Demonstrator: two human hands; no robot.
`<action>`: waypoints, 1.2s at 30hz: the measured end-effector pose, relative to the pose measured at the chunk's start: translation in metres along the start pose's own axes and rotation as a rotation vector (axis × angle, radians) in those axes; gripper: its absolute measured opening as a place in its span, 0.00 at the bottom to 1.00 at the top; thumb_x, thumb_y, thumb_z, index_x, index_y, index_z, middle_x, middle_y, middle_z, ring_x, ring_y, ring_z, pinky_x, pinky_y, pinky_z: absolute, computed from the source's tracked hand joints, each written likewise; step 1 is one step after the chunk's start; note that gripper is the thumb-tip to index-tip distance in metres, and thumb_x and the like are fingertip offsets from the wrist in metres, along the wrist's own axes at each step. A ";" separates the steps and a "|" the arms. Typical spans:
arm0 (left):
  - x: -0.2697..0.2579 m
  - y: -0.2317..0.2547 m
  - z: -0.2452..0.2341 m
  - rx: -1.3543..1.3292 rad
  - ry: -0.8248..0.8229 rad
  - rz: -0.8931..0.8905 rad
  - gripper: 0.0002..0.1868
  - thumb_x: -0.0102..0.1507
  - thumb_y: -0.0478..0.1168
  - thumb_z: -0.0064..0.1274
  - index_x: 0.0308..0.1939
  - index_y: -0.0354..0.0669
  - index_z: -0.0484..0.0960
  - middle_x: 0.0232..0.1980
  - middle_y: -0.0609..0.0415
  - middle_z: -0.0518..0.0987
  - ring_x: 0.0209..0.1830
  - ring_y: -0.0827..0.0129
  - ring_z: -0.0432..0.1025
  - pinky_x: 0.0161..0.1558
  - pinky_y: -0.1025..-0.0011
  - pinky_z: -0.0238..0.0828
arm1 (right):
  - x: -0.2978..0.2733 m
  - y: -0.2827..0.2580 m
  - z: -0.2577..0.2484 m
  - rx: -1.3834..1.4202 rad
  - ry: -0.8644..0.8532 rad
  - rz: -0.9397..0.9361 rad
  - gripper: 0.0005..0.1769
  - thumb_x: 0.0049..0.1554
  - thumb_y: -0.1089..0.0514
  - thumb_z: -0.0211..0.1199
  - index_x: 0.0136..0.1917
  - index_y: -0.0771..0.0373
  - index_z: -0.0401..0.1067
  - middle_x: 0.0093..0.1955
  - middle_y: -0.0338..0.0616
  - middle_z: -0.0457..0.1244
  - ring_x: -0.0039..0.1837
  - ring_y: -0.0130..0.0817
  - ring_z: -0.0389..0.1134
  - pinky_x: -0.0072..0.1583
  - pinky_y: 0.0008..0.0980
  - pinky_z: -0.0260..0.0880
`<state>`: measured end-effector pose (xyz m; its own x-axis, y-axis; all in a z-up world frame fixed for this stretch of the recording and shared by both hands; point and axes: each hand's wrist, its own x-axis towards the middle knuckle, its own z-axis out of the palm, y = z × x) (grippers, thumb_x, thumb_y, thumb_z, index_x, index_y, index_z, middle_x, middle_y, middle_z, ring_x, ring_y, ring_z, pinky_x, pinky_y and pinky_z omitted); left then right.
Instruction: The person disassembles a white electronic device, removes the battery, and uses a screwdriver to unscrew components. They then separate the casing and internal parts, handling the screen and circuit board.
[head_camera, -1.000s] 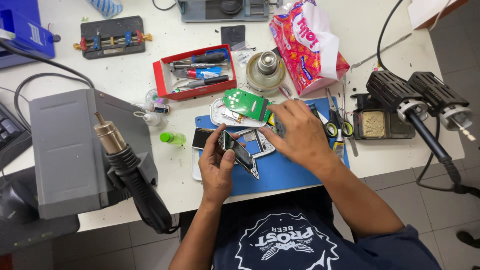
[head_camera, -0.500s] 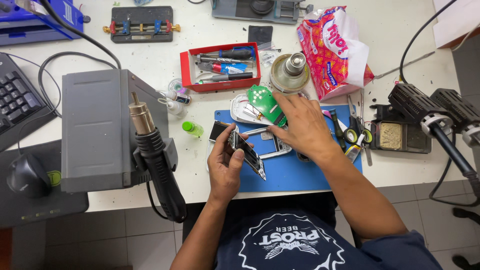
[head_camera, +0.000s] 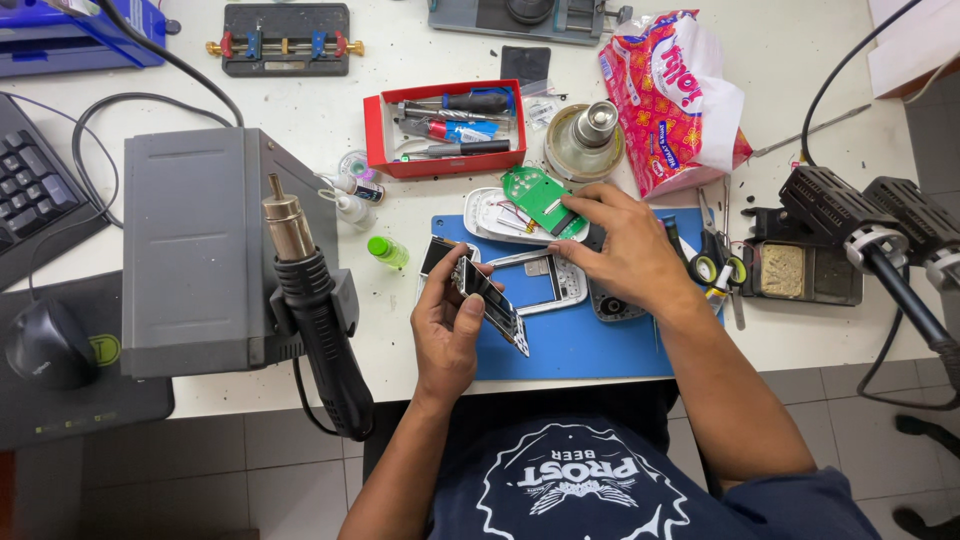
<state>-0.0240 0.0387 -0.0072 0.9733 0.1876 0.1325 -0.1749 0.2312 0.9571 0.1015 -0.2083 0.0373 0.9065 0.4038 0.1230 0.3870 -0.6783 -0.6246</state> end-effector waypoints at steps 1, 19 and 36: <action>0.000 0.001 0.000 0.000 -0.001 -0.001 0.38 0.72 0.50 0.56 0.81 0.29 0.69 0.63 0.34 0.83 0.57 0.54 0.84 0.58 0.59 0.87 | 0.000 -0.002 -0.002 0.000 0.000 0.001 0.32 0.58 0.44 0.81 0.72 0.56 0.83 0.67 0.52 0.73 0.68 0.58 0.75 0.66 0.55 0.71; -0.005 0.010 -0.001 -0.001 0.034 0.020 0.39 0.72 0.51 0.56 0.80 0.28 0.69 0.62 0.33 0.84 0.57 0.55 0.84 0.59 0.59 0.88 | 0.004 0.001 -0.020 0.235 0.159 -0.021 0.32 0.59 0.53 0.85 0.73 0.62 0.82 0.69 0.52 0.71 0.70 0.54 0.75 0.68 0.46 0.77; -0.005 -0.010 0.025 -0.014 -0.093 -0.014 0.39 0.72 0.50 0.56 0.81 0.29 0.68 0.63 0.34 0.83 0.57 0.55 0.84 0.57 0.60 0.88 | -0.012 0.027 0.055 -0.294 0.235 -0.217 0.36 0.59 0.38 0.79 0.75 0.53 0.78 0.72 0.54 0.68 0.75 0.55 0.71 0.75 0.56 0.66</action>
<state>-0.0229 0.0112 -0.0113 0.9851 0.0953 0.1431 -0.1627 0.2471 0.9552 0.0917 -0.1975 -0.0232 0.7992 0.4289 0.4210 0.5738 -0.7528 -0.3224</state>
